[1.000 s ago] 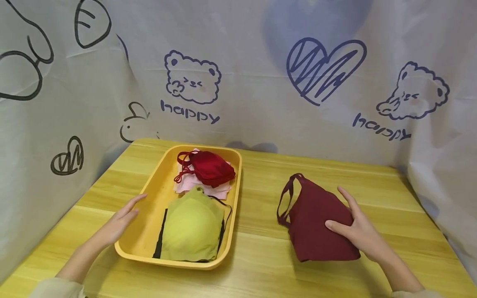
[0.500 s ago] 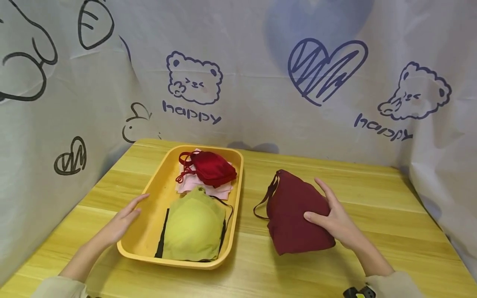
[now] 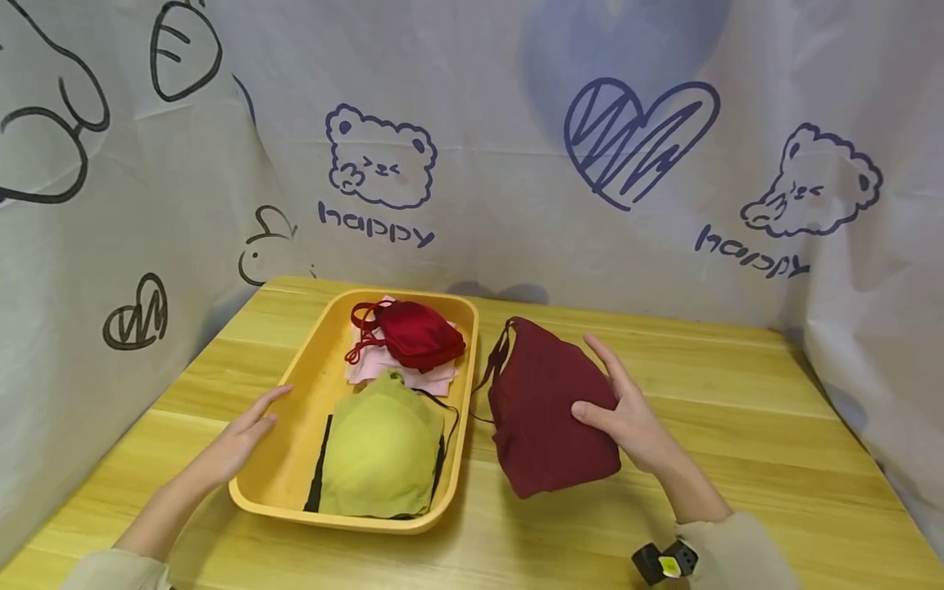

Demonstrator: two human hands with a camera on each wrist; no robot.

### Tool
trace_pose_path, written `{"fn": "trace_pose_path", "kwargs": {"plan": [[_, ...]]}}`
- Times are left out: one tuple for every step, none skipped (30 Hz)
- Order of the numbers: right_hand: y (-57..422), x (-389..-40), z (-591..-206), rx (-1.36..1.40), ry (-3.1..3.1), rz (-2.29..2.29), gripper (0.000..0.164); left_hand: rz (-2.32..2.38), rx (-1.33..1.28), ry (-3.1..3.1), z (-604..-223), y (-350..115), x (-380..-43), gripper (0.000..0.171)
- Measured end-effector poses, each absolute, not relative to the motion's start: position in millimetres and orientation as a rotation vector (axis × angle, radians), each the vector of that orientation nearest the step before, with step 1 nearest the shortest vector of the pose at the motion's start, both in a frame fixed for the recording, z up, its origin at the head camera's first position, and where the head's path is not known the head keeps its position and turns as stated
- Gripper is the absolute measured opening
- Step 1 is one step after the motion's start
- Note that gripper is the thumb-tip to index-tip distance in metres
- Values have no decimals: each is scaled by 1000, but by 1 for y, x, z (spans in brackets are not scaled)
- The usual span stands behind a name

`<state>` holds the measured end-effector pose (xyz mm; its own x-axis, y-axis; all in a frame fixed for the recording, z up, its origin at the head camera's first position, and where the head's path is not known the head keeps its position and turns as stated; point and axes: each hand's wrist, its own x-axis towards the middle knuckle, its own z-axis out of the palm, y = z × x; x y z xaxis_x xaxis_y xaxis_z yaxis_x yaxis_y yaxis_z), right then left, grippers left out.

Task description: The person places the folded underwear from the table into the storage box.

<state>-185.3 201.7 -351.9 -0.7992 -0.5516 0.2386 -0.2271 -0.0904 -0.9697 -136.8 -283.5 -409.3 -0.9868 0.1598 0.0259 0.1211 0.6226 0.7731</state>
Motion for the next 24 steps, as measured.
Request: {"fn": "trace_pose_path", "kwargs": {"plan": [[200,-187,-350,-887,1891,-1997,71,1321,244,2792,-409,-284,-136,44],[198,-188,-348,-913,1862,-2005,71,1323,244,2791,-409,-284,-136,44],[195,-188,-346,-935,1839,-2008,70,1327,242,2790,-409,-284,-136,44],[193,-189,-343,-951,1838,-2004,69,1326,242,2792,-409,-285,-136,44],[190,-189,-341,-959,1847,-1995,68,1326,241,2794,-409,-285,-136,44],[186,-190,-339,-964,1865,-1983,68,1328,238,2793,-409,-285,-136,44],[183,-190,-337,-960,1891,-1969,68,1330,234,2792,-408,-285,-135,44],[179,-190,-335,-956,1917,-1952,67,1330,232,2794,-408,-285,-136,44],[175,-190,-334,-956,1939,-1937,67,1328,231,2795,-408,-285,-136,44],[171,-190,-333,-950,1962,-1921,66,1328,230,2795,-408,-285,-136,44],[167,-190,-332,-950,1963,-1911,66,1330,228,2794,-408,-285,-136,44],[162,-190,-332,-948,1967,-1902,66,1331,231,2793,-408,-284,-136,44],[158,-191,-332,-940,1959,-1897,66,1333,232,2792,-408,-284,-136,44],[154,-192,-332,-935,1947,-1892,66,1333,236,2792,-408,-284,-136,44],[150,-192,-332,-930,1938,-1888,66,1335,236,2793,-409,-284,-136,44],[146,-193,-332,-923,1924,-1885,66,1336,235,2792,-409,-284,-136,44],[141,-194,-333,-923,1912,-1884,67,1338,236,2793,-409,-284,-136,44],[137,-195,-333,-915,1911,-1878,67,1336,237,2796,-409,-284,-136,44],[133,-196,-334,-914,1901,-1876,68,1337,236,2796,-410,-284,-137,44],[129,-197,-335,-918,1894,-1871,69,1335,240,2799,-410,-284,-137,44],[125,-197,-336,-923,1880,-1869,70,1335,244,2800,-410,-284,-137,43],[121,-198,-337,-926,1865,-1869,71,1335,250,2801,-410,-283,-137,43],[117,-198,-338,-927,1850,-1871,72,1335,257,2802,-410,-283,-137,43],[113,-198,-340,-924,1833,-1874,73,1336,262,2802,-409,-283,-136,43]]}}
